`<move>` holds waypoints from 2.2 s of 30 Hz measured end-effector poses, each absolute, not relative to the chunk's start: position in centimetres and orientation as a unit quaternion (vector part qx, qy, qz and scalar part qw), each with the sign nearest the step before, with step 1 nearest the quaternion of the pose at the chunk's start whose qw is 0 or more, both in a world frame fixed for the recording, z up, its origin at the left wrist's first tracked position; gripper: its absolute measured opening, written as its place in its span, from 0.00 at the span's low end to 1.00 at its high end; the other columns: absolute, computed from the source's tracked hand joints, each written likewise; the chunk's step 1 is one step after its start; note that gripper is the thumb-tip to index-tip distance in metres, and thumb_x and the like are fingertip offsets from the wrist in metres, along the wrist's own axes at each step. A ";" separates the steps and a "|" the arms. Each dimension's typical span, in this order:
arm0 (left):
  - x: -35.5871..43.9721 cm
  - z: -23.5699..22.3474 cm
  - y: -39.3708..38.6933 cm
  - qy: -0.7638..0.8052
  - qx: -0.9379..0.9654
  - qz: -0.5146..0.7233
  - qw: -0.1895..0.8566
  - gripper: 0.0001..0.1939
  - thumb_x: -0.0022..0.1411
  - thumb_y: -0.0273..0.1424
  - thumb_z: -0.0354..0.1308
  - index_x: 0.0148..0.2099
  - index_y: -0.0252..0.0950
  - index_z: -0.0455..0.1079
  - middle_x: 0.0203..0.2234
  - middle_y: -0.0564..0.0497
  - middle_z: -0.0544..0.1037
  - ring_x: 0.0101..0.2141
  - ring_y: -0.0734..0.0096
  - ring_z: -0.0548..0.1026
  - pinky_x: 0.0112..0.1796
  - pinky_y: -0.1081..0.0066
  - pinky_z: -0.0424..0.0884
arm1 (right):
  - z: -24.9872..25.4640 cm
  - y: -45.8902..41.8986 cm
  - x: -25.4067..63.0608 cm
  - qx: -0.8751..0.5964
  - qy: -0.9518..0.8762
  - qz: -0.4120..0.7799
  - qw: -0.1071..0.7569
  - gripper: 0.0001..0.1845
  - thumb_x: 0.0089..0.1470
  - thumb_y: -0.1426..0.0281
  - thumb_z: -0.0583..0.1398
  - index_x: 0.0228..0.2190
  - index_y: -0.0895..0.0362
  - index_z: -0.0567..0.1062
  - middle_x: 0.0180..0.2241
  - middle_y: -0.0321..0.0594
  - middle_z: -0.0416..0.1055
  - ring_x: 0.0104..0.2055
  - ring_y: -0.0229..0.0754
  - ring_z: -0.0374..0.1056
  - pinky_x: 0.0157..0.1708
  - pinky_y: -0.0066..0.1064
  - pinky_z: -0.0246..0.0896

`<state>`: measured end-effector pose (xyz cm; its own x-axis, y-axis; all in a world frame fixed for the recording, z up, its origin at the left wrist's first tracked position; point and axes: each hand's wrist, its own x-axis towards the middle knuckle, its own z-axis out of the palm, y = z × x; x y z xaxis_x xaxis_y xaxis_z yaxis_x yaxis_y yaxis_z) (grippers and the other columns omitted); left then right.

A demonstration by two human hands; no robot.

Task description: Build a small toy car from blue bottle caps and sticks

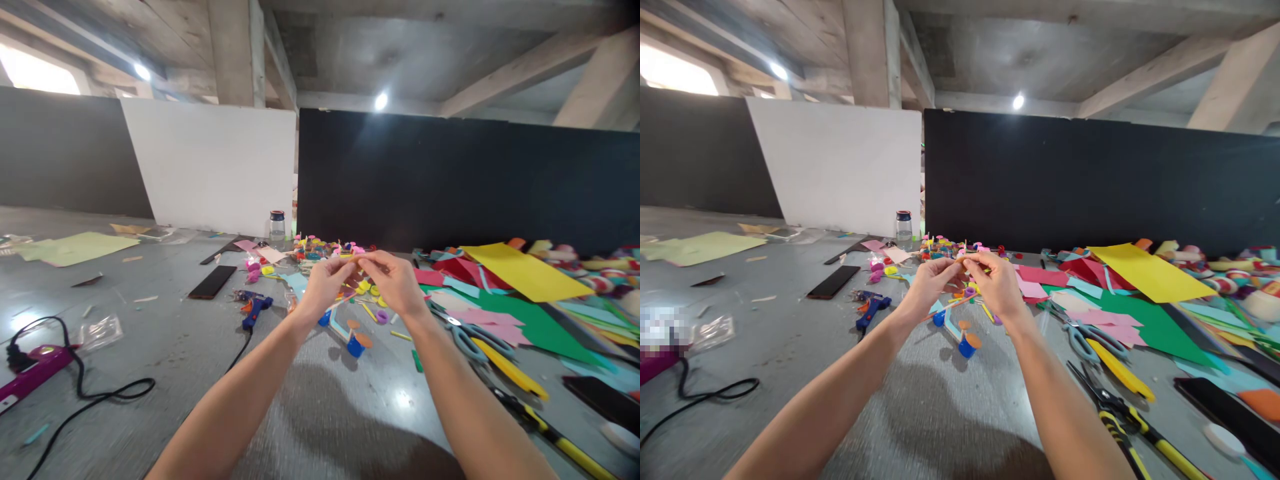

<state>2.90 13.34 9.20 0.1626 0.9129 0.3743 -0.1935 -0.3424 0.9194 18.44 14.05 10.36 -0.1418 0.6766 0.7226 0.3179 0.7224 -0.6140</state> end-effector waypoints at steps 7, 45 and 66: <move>2.9 9.2 13.3 0.274 0.572 0.583 0.507 0.15 0.60 0.42 0.65 0.35 0.33 0.75 0.25 0.51 0.78 0.27 0.73 0.76 0.30 0.73 0.75 | 10.0 14.2 18.2 -0.284 -0.759 0.154 0.565 0.15 0.63 0.66 0.59 0.48 0.53 0.81 0.50 0.43 0.78 0.51 0.46 0.73 0.48 0.37 0.69; 2.9 9.6 12.6 0.315 0.618 0.536 0.482 0.11 0.64 0.37 0.61 0.35 0.33 0.76 0.27 0.48 0.79 0.27 0.74 0.77 0.33 0.71 0.75 | 10.7 14.1 19.0 -0.350 -0.708 0.224 0.572 0.12 0.56 0.62 0.64 0.33 0.57 0.83 0.33 0.43 0.81 0.34 0.44 0.73 0.34 0.34 0.67; 3.5 9.0 12.9 0.320 0.600 0.654 0.333 0.05 0.62 0.31 0.61 0.37 0.34 0.73 0.30 0.50 0.80 0.27 0.72 0.79 0.30 0.72 0.75 | 10.9 13.8 18.7 -0.385 -0.676 0.304 0.550 0.22 0.54 0.50 0.64 0.25 0.58 0.77 0.21 0.38 0.73 0.21 0.37 0.67 0.21 0.28 0.62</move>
<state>3.51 12.90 8.98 -0.0589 0.8193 0.5703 -0.0520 -0.5731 0.8179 18.73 13.76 10.94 -0.0982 0.8547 0.5097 0.1868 0.5189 -0.8342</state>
